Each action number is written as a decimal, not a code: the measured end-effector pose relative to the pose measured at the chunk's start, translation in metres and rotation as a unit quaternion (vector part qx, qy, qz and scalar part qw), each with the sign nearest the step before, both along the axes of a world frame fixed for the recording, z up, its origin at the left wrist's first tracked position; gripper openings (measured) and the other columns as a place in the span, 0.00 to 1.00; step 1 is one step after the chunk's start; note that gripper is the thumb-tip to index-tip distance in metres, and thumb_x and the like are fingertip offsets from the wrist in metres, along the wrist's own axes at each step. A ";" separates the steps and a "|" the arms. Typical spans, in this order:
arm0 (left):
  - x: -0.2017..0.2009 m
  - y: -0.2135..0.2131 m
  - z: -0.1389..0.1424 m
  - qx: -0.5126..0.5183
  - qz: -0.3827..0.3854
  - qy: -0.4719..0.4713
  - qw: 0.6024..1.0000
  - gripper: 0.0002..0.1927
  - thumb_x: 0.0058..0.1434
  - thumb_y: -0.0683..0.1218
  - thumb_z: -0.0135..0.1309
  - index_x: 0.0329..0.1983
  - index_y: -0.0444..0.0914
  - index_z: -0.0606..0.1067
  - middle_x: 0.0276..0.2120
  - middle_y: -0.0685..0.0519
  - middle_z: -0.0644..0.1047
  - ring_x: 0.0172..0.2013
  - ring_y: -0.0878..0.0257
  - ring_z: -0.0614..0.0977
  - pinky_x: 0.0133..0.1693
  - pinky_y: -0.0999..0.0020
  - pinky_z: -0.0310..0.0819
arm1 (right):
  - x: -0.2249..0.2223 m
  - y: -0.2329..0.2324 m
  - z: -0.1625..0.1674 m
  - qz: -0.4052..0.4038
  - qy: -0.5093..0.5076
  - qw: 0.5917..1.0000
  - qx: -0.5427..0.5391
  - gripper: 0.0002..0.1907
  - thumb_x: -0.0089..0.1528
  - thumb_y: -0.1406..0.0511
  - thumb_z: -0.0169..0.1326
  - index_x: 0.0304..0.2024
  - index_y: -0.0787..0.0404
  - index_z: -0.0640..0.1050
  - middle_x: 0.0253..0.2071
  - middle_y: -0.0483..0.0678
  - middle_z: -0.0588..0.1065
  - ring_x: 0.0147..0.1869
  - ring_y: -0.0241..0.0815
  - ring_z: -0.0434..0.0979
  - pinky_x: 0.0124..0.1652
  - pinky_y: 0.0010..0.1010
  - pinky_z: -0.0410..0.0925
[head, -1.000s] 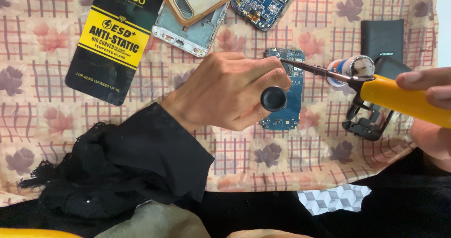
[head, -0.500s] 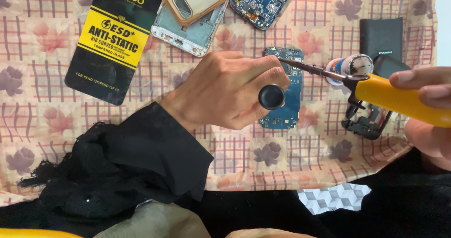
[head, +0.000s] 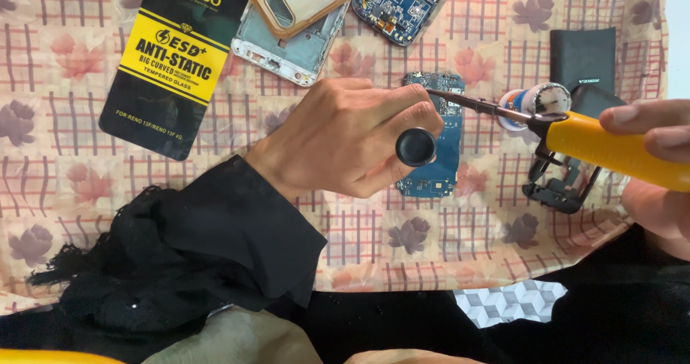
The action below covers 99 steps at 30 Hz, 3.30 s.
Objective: The person uses a soldering iron to apply heat and solder to a small circuit board. They hold the board steady with one hand while carefully moving the soldering iron tip across specific components.
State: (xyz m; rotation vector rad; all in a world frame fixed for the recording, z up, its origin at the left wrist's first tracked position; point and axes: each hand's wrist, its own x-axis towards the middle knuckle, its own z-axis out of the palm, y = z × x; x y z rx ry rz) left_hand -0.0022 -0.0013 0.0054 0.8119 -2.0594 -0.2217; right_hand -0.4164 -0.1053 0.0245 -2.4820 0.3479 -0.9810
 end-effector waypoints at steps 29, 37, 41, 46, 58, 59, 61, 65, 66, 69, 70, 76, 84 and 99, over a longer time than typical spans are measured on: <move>-0.001 -0.001 -0.002 -0.007 -0.002 0.002 1.000 0.14 0.73 0.51 0.58 0.51 0.41 0.69 0.42 0.57 0.74 0.33 0.63 0.82 0.33 0.62 0.72 | -0.020 0.008 -0.002 -0.126 0.084 0.987 0.058 0.23 0.62 0.76 0.60 0.53 0.66 0.61 0.55 0.58 0.76 0.49 0.45 0.84 0.52 0.30 0.82; -0.001 0.000 -0.002 0.000 -0.008 0.012 1.000 0.15 0.70 0.49 0.61 0.51 0.41 0.69 0.41 0.58 0.73 0.33 0.64 0.82 0.34 0.62 0.73 | -0.029 0.017 -0.004 -0.189 0.187 0.964 0.020 0.32 0.52 0.78 0.70 0.52 0.68 0.65 0.53 0.57 0.75 0.45 0.40 0.81 0.42 0.21 0.77; -0.002 0.000 -0.001 0.002 -0.007 0.011 1.000 0.15 0.68 0.48 0.61 0.50 0.40 0.69 0.41 0.58 0.73 0.32 0.64 0.82 0.33 0.62 0.73 | -0.032 0.015 -0.009 -0.182 0.146 0.971 0.059 0.32 0.54 0.76 0.69 0.53 0.67 0.64 0.55 0.54 0.75 0.47 0.37 0.81 0.45 0.18 0.77; -0.003 0.000 -0.002 -0.001 -0.005 0.012 1.000 0.15 0.68 0.49 0.61 0.50 0.40 0.69 0.40 0.58 0.73 0.32 0.64 0.82 0.33 0.62 0.73 | -0.032 0.006 -0.007 -0.120 0.124 0.985 0.030 0.29 0.53 0.73 0.66 0.50 0.66 0.64 0.51 0.53 0.76 0.47 0.40 0.83 0.44 0.20 0.80; -0.003 -0.001 -0.004 -0.005 -0.008 0.013 1.000 0.15 0.71 0.50 0.60 0.51 0.40 0.68 0.41 0.57 0.73 0.34 0.63 0.83 0.34 0.62 0.74 | -0.065 0.003 -0.025 -0.153 0.157 0.975 0.020 0.23 0.57 0.74 0.66 0.50 0.65 0.69 0.52 0.50 0.77 0.46 0.33 0.82 0.43 0.16 0.78; -0.002 -0.001 -0.004 -0.005 -0.008 0.011 1.000 0.14 0.71 0.50 0.60 0.51 0.40 0.69 0.41 0.57 0.73 0.33 0.63 0.82 0.34 0.62 0.74 | -0.066 0.004 -0.024 -0.146 0.173 0.974 0.003 0.24 0.55 0.74 0.68 0.49 0.65 0.70 0.52 0.49 0.77 0.46 0.33 0.81 0.42 0.17 0.77; -0.002 -0.001 -0.004 -0.004 -0.007 0.009 1.000 0.14 0.71 0.50 0.59 0.51 0.40 0.69 0.41 0.57 0.74 0.33 0.63 0.82 0.33 0.62 0.73 | -0.066 0.005 -0.021 -0.140 0.189 0.972 0.018 0.27 0.52 0.74 0.70 0.49 0.65 0.70 0.53 0.48 0.76 0.47 0.32 0.80 0.42 0.16 0.76; -0.001 -0.001 -0.003 0.001 -0.007 0.006 1.000 0.13 0.72 0.50 0.59 0.51 0.41 0.69 0.41 0.57 0.74 0.32 0.63 0.82 0.33 0.62 0.72 | -0.053 0.003 -0.012 -0.100 0.161 0.979 0.070 0.33 0.49 0.72 0.70 0.52 0.64 0.67 0.57 0.47 0.74 0.52 0.32 0.80 0.45 0.14 0.77; -0.001 0.000 -0.003 0.003 -0.007 0.005 1.000 0.13 0.72 0.50 0.58 0.51 0.41 0.69 0.41 0.58 0.74 0.32 0.63 0.81 0.33 0.62 0.72 | -0.048 0.001 -0.009 -0.078 0.148 0.984 0.064 0.34 0.49 0.71 0.70 0.53 0.64 0.66 0.57 0.47 0.73 0.54 0.33 0.80 0.46 0.15 0.78; -0.001 -0.001 -0.002 0.001 -0.008 0.006 1.000 0.13 0.72 0.50 0.58 0.50 0.41 0.69 0.41 0.57 0.73 0.31 0.63 0.81 0.33 0.62 0.73 | -0.035 -0.002 0.001 0.018 0.126 0.990 0.053 0.38 0.47 0.65 0.69 0.55 0.63 0.63 0.58 0.47 0.69 0.59 0.41 0.79 0.55 0.27 0.81; -0.001 -0.001 -0.002 0.000 -0.007 0.006 1.000 0.13 0.72 0.50 0.58 0.50 0.41 0.69 0.41 0.57 0.73 0.31 0.63 0.81 0.33 0.62 0.72 | -0.031 -0.002 0.003 0.009 0.122 0.990 0.065 0.37 0.48 0.65 0.68 0.55 0.62 0.64 0.58 0.46 0.70 0.59 0.42 0.79 0.54 0.28 0.81; -0.001 -0.001 -0.002 0.000 -0.003 0.001 1.000 0.13 0.71 0.50 0.59 0.50 0.40 0.69 0.40 0.57 0.74 0.29 0.63 0.80 0.31 0.62 0.71 | -0.019 0.002 0.004 -0.010 0.099 0.995 0.026 0.31 0.54 0.68 0.65 0.55 0.61 0.64 0.58 0.48 0.68 0.61 0.50 0.79 0.54 0.36 0.81; 0.000 0.000 -0.002 0.003 -0.007 0.007 1.000 0.13 0.71 0.50 0.59 0.50 0.41 0.69 0.40 0.57 0.74 0.30 0.63 0.81 0.31 0.62 0.71 | -0.020 -0.003 -0.002 0.038 0.063 0.996 0.045 0.23 0.63 0.60 0.55 0.57 0.58 0.65 0.60 0.45 0.69 0.61 0.49 0.79 0.55 0.39 0.81; 0.000 0.000 -0.002 0.010 -0.005 0.007 1.000 0.12 0.73 0.50 0.57 0.49 0.40 0.69 0.38 0.57 0.73 0.27 0.63 0.80 0.30 0.63 0.73 | 0.006 0.004 0.015 0.015 0.073 0.997 -0.006 0.21 0.59 0.73 0.58 0.52 0.63 0.67 0.59 0.46 0.69 0.58 0.56 0.81 0.52 0.40 0.83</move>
